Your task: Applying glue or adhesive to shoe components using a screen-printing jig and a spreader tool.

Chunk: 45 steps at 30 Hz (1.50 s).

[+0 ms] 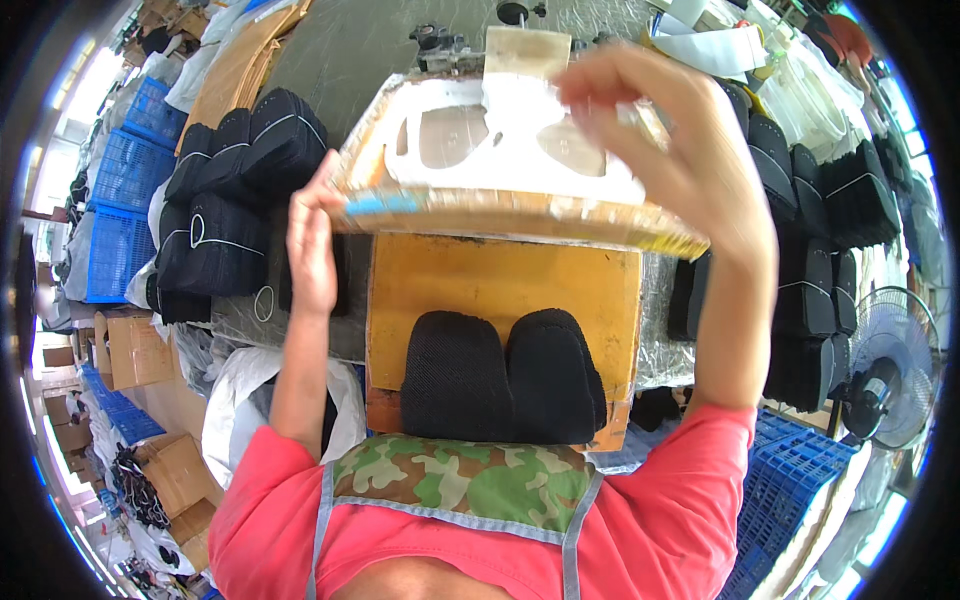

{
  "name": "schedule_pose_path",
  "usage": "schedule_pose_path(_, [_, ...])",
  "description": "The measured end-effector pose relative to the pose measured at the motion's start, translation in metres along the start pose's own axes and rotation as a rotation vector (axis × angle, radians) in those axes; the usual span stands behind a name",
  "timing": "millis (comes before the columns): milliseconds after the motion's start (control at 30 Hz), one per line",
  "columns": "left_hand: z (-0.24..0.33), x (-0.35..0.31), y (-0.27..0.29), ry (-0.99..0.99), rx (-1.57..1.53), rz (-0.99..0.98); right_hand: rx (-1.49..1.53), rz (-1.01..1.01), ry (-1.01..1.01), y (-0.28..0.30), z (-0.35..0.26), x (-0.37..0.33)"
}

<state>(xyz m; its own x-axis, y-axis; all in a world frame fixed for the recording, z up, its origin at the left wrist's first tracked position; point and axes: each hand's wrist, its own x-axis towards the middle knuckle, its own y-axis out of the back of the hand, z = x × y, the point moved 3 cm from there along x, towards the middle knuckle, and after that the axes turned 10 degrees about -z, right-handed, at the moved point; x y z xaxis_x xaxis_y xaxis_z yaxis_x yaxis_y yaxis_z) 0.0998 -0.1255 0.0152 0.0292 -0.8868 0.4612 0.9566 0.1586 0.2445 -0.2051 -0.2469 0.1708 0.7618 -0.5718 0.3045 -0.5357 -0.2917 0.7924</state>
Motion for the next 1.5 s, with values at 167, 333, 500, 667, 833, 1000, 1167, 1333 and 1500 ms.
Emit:
schedule_pose_path(167, [0.025, 0.054, 0.016, -0.058, 0.086, 0.049, 0.295, -0.484, 0.157, -0.039, -0.021, -0.055])
schedule_pose_path(333, [0.022, 0.066, 0.011, -0.076, -0.051, 0.028, -0.036, -0.154, -0.415, -0.096, 0.121, -0.065])
schedule_pose_path(500, [-0.069, 0.039, 0.009, 0.320, -0.104, 0.142, -0.140, -0.021, -0.623, -0.142, 0.188, -0.048])
schedule_pose_path(667, [-0.093, 0.058, -0.060, 0.245, 0.540, -0.271, -0.070, 0.057, -0.709, -0.147, 0.183, -0.046])
schedule_pose_path(833, [-0.111, 0.075, -0.093, 0.247, 1.099, -0.327, 0.212, 0.181, -0.601, -0.138, 0.175, -0.075])
schedule_pose_path(1000, [-0.111, 0.074, -0.082, 0.251, 1.111, -0.325, 0.461, 0.469, -0.603, -0.051, 0.118, -0.173])
schedule_pose_path(1167, [-0.114, 0.075, -0.090, 0.179, 1.081, -0.302, 0.308, 0.584, -0.846, -0.023, 0.165, -0.306])
schedule_pose_path(1333, [-0.115, 0.061, -0.049, 0.383, 0.425, -0.163, -0.001, 0.432, -1.030, -0.056, 0.179, -0.310])
schedule_pose_path(1500, [-0.065, 0.000, 0.022, 0.306, -0.016, 0.123, -0.134, 0.376, -0.946, -0.059, 0.180, -0.293])
